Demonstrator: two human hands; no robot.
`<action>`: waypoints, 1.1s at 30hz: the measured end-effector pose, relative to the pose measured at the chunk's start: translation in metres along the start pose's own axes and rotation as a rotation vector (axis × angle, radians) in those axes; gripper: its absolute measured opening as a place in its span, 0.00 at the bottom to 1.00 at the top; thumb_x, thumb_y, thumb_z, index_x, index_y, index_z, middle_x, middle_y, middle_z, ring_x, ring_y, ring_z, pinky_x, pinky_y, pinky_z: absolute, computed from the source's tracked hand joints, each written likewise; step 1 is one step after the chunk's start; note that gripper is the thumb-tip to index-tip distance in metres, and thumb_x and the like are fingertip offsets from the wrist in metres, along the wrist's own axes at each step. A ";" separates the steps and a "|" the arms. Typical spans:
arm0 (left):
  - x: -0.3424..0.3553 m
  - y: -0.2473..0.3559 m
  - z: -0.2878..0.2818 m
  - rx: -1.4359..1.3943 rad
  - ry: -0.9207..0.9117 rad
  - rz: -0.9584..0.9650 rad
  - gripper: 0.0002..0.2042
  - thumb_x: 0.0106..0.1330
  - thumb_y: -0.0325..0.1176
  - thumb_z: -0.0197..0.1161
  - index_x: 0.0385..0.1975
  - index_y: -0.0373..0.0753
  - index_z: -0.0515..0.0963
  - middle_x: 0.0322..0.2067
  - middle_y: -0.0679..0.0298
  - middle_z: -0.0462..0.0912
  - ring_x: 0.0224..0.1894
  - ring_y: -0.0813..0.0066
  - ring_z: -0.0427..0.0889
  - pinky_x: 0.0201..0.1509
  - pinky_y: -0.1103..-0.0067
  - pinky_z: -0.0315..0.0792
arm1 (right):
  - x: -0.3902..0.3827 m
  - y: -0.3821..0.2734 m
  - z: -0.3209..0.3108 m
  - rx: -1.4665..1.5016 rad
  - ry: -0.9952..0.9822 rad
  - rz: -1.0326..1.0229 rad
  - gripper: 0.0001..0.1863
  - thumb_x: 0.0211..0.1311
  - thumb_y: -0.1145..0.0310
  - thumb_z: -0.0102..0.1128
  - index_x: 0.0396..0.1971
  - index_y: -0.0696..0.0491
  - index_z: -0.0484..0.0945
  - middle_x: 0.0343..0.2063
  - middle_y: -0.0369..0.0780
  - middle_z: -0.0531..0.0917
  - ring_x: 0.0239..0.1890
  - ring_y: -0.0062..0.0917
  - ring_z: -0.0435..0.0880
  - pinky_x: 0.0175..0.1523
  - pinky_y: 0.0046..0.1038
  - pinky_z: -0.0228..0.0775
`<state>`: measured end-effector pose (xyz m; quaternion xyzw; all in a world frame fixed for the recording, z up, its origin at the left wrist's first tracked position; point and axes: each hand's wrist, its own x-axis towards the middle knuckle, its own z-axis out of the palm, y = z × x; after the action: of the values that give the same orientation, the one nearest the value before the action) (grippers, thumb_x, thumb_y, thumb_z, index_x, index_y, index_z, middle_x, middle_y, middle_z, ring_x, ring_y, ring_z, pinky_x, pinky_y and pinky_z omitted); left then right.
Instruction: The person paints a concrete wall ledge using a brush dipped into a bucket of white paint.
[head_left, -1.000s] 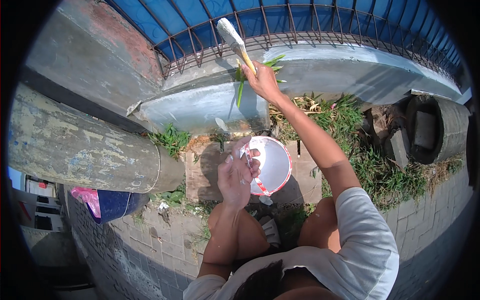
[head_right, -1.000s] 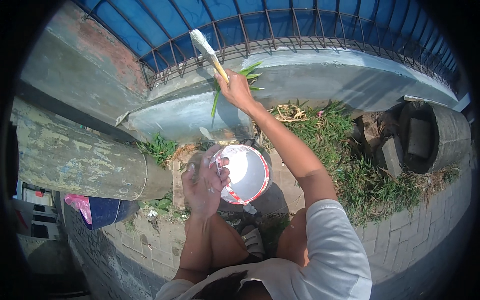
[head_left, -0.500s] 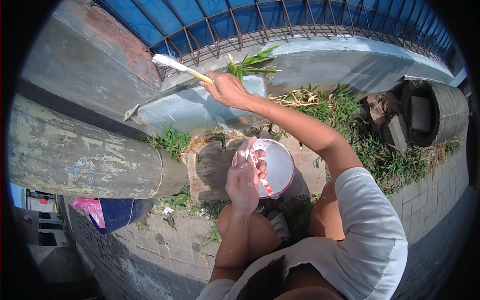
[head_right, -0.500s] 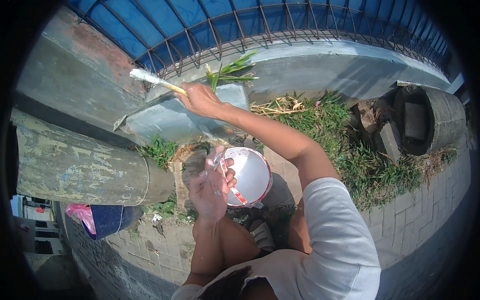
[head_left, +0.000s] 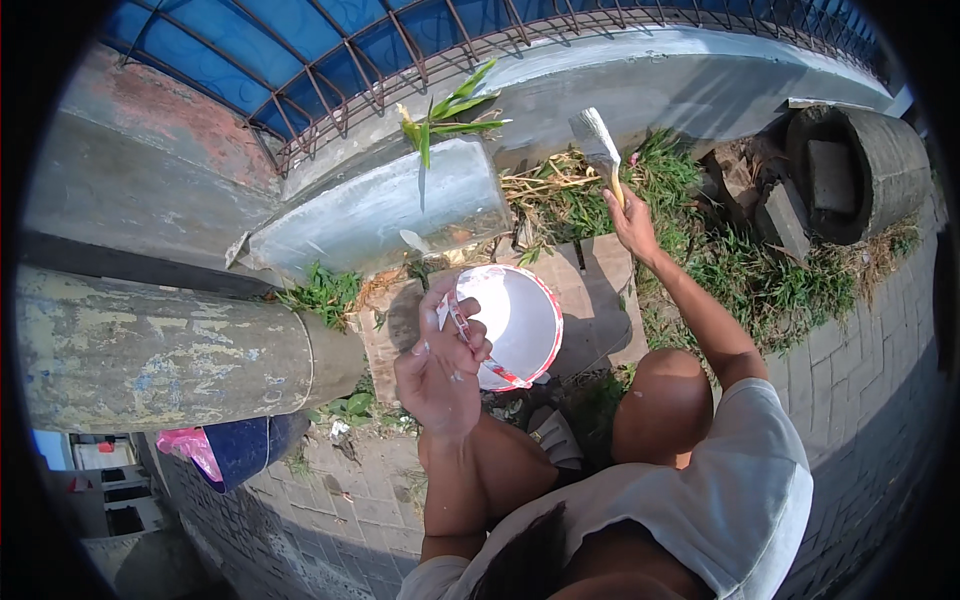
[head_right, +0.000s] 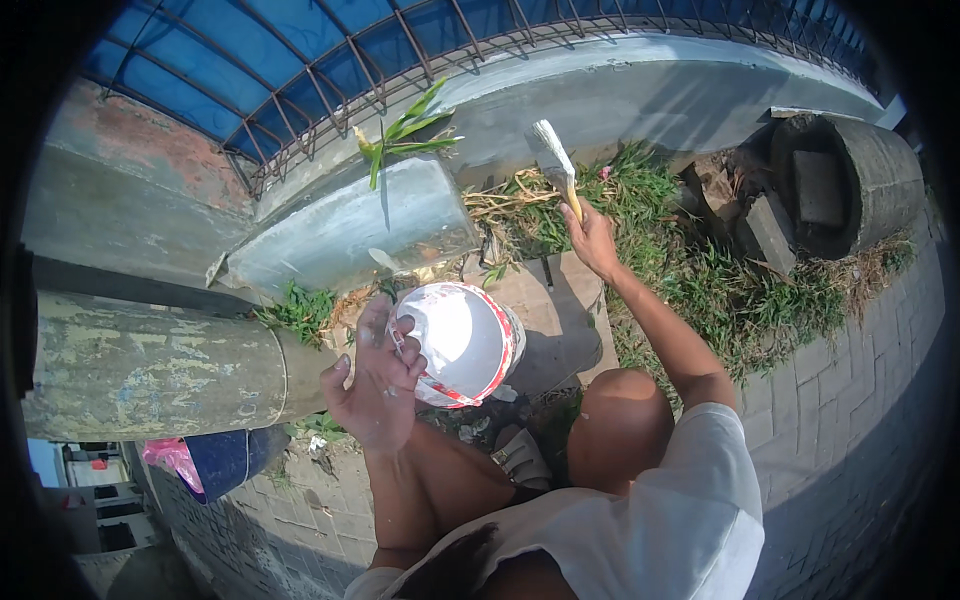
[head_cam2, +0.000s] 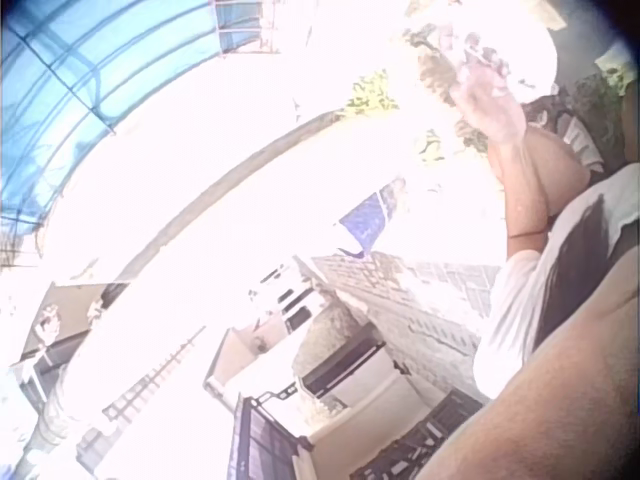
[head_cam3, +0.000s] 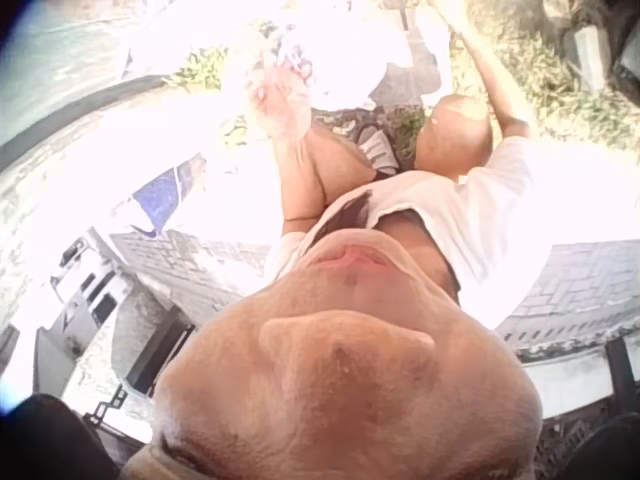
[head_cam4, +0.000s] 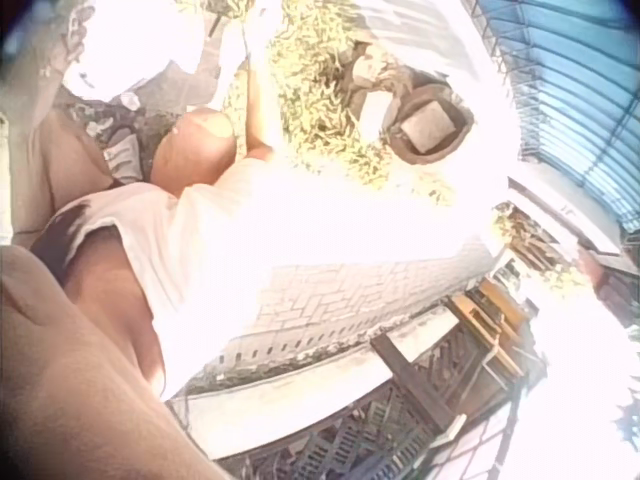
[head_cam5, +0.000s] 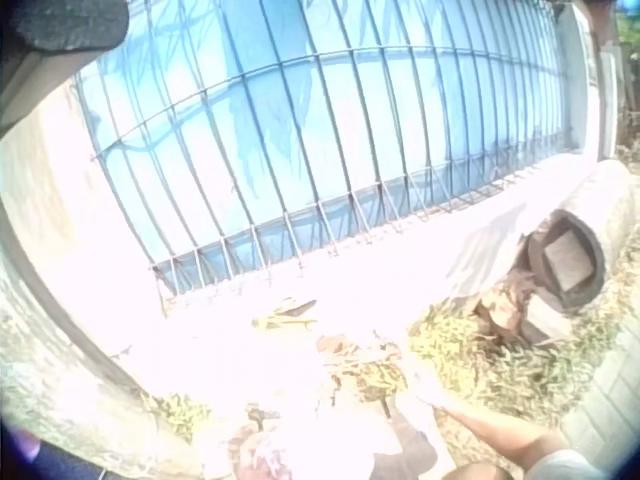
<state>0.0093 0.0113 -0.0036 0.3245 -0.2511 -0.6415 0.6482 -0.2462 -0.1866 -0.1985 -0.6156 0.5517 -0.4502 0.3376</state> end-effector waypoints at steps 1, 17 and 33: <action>0.000 -0.001 0.002 0.014 -0.006 -0.016 0.40 0.54 0.51 0.53 0.63 0.31 0.53 0.45 0.53 0.66 0.37 0.71 0.68 0.41 0.77 0.65 | -0.001 0.012 0.001 0.009 0.013 0.015 0.15 0.68 0.60 0.49 0.44 0.55 0.75 0.13 0.37 0.70 0.16 0.20 0.66 0.23 0.27 0.60; 0.004 -0.017 0.025 0.170 0.132 -0.072 0.45 0.49 0.56 0.57 0.64 0.34 0.52 0.47 0.50 0.64 0.36 0.69 0.65 0.41 0.77 0.63 | 0.049 0.018 0.086 -0.101 -0.209 -0.072 0.16 0.63 0.58 0.52 0.47 0.45 0.79 0.21 0.48 0.80 0.25 0.45 0.79 0.33 0.42 0.70; 0.012 -0.030 0.034 0.215 0.132 -0.106 0.46 0.48 0.58 0.56 0.64 0.34 0.53 0.44 0.52 0.66 0.35 0.70 0.66 0.39 0.78 0.63 | 0.052 0.109 -0.007 0.006 0.737 0.276 0.19 0.65 0.62 0.50 0.51 0.57 0.75 0.17 0.49 0.78 0.18 0.37 0.77 0.26 0.35 0.67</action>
<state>-0.0350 -0.0027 -0.0044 0.4462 -0.2576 -0.6217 0.5899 -0.2940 -0.2545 -0.2862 -0.3317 0.7121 -0.5932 0.1762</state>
